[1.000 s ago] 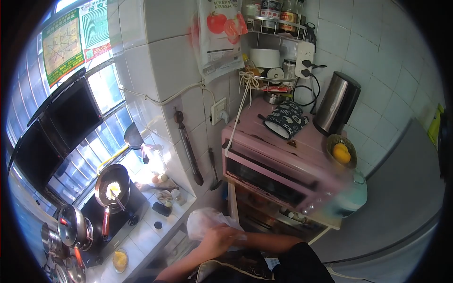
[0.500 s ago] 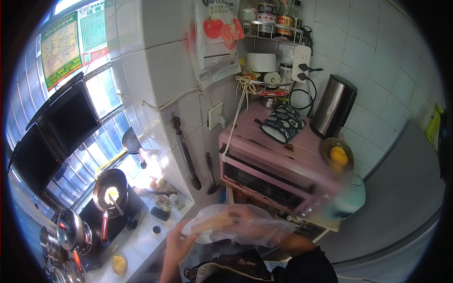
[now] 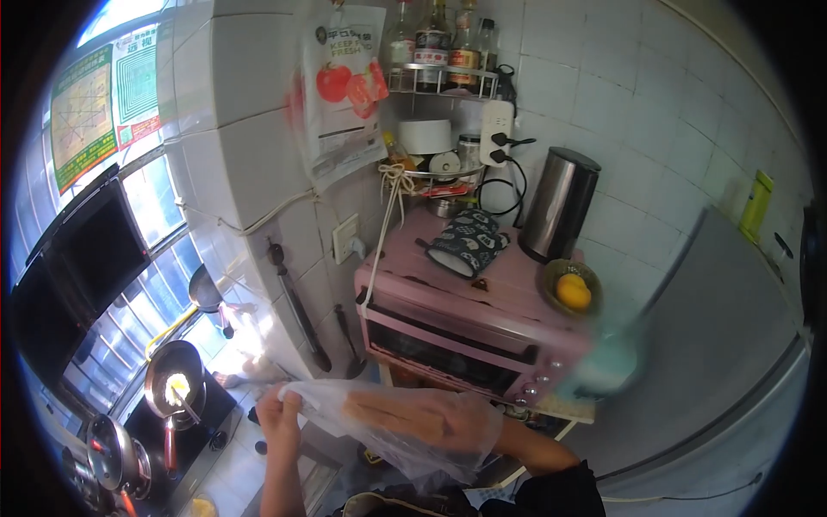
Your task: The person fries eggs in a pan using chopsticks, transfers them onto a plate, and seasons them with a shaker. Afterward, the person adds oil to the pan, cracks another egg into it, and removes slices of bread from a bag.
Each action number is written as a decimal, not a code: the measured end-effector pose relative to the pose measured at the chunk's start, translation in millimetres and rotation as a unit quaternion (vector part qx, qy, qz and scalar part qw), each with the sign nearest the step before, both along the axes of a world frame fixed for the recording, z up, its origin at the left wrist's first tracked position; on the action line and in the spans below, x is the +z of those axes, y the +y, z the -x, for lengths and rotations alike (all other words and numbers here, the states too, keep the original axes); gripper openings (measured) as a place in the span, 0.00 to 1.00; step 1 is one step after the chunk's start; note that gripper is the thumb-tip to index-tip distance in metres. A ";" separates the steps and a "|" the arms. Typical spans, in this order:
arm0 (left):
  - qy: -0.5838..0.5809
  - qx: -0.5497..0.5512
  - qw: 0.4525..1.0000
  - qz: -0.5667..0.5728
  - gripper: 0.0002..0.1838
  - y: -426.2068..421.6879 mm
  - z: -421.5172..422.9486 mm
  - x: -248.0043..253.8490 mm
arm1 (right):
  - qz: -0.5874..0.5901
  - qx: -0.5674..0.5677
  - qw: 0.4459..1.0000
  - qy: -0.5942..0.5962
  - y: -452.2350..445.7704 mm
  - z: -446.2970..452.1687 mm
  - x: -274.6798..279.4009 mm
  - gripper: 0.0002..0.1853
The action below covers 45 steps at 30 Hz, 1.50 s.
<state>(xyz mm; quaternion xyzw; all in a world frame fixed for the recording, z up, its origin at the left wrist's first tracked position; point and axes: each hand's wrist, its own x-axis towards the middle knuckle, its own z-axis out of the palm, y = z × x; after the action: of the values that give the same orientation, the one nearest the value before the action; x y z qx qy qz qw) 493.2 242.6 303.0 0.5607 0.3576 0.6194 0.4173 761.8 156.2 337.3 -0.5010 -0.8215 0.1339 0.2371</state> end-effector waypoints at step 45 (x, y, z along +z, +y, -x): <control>-0.066 -0.327 0.923 0.189 0.15 98.9 -131.0 48.2 | -0.284 -0.155 0.633 0.703 -21.2 -112.9 30.9 0.20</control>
<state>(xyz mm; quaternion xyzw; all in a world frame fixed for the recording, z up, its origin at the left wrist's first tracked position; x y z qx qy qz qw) 624.3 341.5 351.1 0.5149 0.2360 0.4050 0.7177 874.8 135.0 368.2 -0.2826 -0.3137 0.1671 0.8909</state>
